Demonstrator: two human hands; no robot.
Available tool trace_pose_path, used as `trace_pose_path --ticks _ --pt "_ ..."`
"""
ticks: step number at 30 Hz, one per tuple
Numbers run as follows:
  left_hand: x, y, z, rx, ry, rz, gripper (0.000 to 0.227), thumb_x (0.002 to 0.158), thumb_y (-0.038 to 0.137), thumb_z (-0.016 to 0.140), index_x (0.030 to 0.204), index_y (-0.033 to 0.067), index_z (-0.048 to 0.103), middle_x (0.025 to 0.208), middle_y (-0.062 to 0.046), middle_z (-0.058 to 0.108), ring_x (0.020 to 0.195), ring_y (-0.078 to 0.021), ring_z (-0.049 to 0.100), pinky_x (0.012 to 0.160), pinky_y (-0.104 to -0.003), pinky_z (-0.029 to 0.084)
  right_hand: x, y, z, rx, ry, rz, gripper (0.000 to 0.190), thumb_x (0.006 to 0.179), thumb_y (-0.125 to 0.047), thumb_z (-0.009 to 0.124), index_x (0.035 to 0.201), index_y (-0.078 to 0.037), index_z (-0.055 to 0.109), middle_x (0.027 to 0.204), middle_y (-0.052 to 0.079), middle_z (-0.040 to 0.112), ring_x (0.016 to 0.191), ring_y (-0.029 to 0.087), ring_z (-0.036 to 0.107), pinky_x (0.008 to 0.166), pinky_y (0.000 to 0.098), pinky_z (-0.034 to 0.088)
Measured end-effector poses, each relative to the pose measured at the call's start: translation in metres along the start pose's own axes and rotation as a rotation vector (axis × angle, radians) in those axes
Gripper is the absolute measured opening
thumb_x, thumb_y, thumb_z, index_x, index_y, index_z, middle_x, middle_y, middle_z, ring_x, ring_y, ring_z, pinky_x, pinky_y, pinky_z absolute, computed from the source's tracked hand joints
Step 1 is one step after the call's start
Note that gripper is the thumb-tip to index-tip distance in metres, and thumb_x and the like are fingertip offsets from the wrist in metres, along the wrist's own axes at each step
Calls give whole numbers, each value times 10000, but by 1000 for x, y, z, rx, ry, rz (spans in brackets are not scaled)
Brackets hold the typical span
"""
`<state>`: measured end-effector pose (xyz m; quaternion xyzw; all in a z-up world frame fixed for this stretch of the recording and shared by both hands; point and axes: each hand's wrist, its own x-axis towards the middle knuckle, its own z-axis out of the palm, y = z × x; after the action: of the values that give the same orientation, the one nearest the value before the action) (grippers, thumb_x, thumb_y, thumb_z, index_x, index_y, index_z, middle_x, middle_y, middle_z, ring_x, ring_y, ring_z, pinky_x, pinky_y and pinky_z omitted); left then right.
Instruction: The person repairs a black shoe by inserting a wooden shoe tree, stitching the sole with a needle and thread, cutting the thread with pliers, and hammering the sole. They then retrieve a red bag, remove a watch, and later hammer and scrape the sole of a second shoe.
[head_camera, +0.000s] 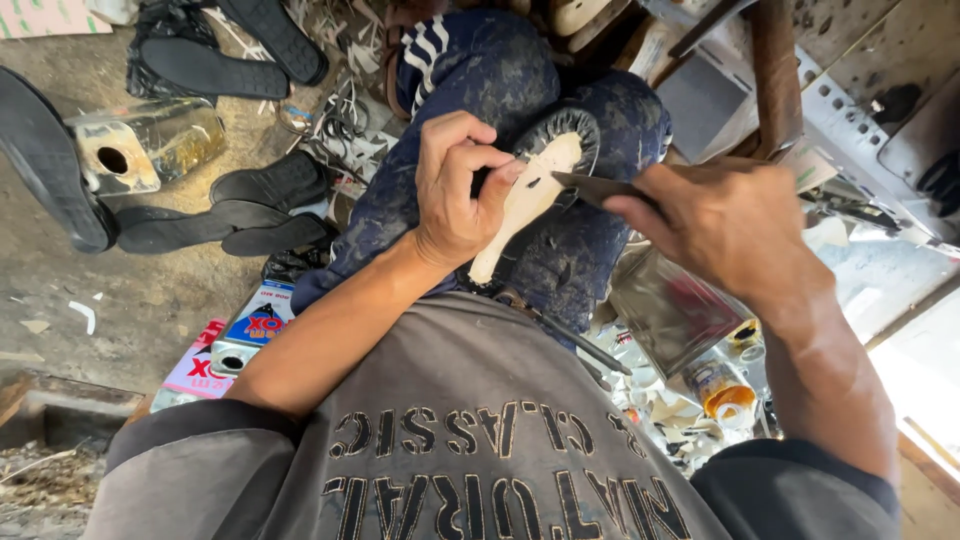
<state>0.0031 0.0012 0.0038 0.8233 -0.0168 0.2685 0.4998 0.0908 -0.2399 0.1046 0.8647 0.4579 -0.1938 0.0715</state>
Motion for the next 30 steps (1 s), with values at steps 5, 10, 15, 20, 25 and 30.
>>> trace_pose_path --ticks 5,10,15,20,25,30 --pt "-8 11 -5 -157 -72 -196 339 1105 301 450 977 10 569 1095 -158 511 1027 -293 568 923 -397 530 -36 -2 22 543 439 314 414 1200 -313 727 962 11 628 668 32 482 573 157 448 526 366 332" --pt "-14 13 -10 -74 -68 -141 247 1054 247 599 981 19 656 1086 -149 537 1023 -281 577 911 -381 553 0 -28 25 408 453 153 390 1176 -366 611 997 -32 706 603 17 561 453 126 514 383 304 379" --pt "-20 13 -13 -23 -70 -94 209 1031 221 659 993 17 679 1059 -136 542 975 -281 566 879 -393 526 15 -33 24 161 390 152 429 1198 -530 580 968 -174 643 539 -71 462 452 80 498 437 269 304" --pt "-19 11 -12 -8 -70 -48 196 1034 228 653 985 40 678 1041 -111 553 964 -283 569 868 -393 508 22 -35 15 93 306 123 442 1221 -529 623 933 -199 557 542 -52 437 455 106 485 443 299 300" --pt "-16 10 -9 0 -68 -24 205 1036 227 646 971 34 669 1002 -104 542 931 -281 554 839 -384 510 19 -49 4 -102 214 111 479 1254 -560 506 905 -232 478 565 -116 466 423 71 426 405 257 359" --pt "-15 14 -10 -27 -78 -21 336 1084 288 517 955 11 658 983 -120 532 924 -287 542 838 -394 499 11 -71 -11 -238 128 75 414 1263 -428 490 904 -223 468 597 -99 536 412 69 479 430 250 420"
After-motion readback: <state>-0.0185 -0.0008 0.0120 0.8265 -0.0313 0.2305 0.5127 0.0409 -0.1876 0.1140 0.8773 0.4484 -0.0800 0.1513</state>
